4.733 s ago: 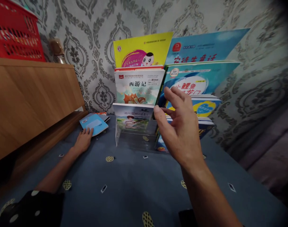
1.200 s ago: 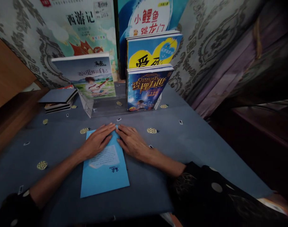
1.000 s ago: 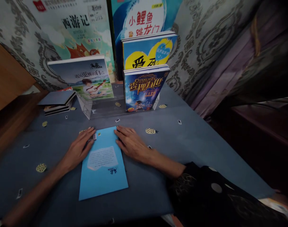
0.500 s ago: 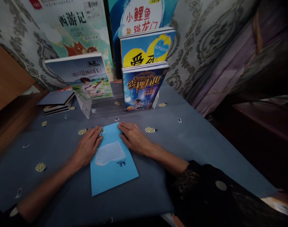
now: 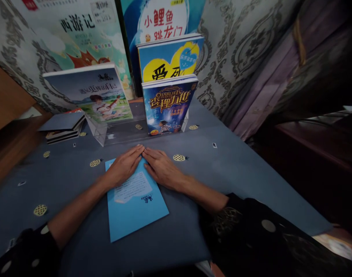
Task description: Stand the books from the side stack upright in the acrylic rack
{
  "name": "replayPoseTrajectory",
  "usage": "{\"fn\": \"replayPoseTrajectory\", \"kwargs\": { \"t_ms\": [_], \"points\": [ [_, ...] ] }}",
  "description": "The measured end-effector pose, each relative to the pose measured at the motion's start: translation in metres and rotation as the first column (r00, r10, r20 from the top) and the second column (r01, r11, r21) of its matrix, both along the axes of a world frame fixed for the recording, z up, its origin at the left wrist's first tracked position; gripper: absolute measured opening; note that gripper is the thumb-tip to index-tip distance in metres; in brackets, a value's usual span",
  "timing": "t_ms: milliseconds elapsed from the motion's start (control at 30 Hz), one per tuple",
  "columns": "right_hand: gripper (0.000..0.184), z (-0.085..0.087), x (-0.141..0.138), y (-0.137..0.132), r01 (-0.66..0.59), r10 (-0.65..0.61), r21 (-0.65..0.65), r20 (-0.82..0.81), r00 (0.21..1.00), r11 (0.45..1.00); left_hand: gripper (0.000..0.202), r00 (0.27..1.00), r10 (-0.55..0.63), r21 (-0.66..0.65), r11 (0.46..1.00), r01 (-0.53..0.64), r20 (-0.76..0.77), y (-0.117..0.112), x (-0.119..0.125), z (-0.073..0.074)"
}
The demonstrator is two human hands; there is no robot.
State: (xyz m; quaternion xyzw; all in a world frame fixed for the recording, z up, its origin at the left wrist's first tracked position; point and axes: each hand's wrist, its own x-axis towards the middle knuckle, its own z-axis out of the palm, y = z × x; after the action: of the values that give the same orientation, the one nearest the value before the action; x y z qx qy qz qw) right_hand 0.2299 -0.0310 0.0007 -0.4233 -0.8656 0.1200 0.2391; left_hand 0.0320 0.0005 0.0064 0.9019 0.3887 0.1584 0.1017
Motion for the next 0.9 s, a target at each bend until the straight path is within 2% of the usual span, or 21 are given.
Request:
{"fn": "replayPoseTrajectory", "kwargs": {
  "t_ms": [167, 500, 900],
  "points": [
    [0.042, -0.004, 0.005, -0.002, -0.032, 0.032, 0.014, -0.041, 0.999, 0.999, 0.048, 0.998, -0.027, 0.001, 1.0, 0.027, 0.05, 0.0, -0.002, 0.001],
    [0.041, -0.001, 0.012, -0.014, -0.052, 0.053, 0.005, -0.066, 0.996, 0.999, 0.045, 0.993, -0.091, 0.055, 0.995, 0.087, 0.075, -0.008, 0.0, 0.006],
    [0.04, -0.001, 0.022, -0.035, -0.093, 0.093, 0.003, -0.086, 0.992, 0.996, 0.04, 0.985, -0.144, 0.098, 0.986, 0.135, 0.094, -0.029, 0.003, 0.009]
  ]
}}
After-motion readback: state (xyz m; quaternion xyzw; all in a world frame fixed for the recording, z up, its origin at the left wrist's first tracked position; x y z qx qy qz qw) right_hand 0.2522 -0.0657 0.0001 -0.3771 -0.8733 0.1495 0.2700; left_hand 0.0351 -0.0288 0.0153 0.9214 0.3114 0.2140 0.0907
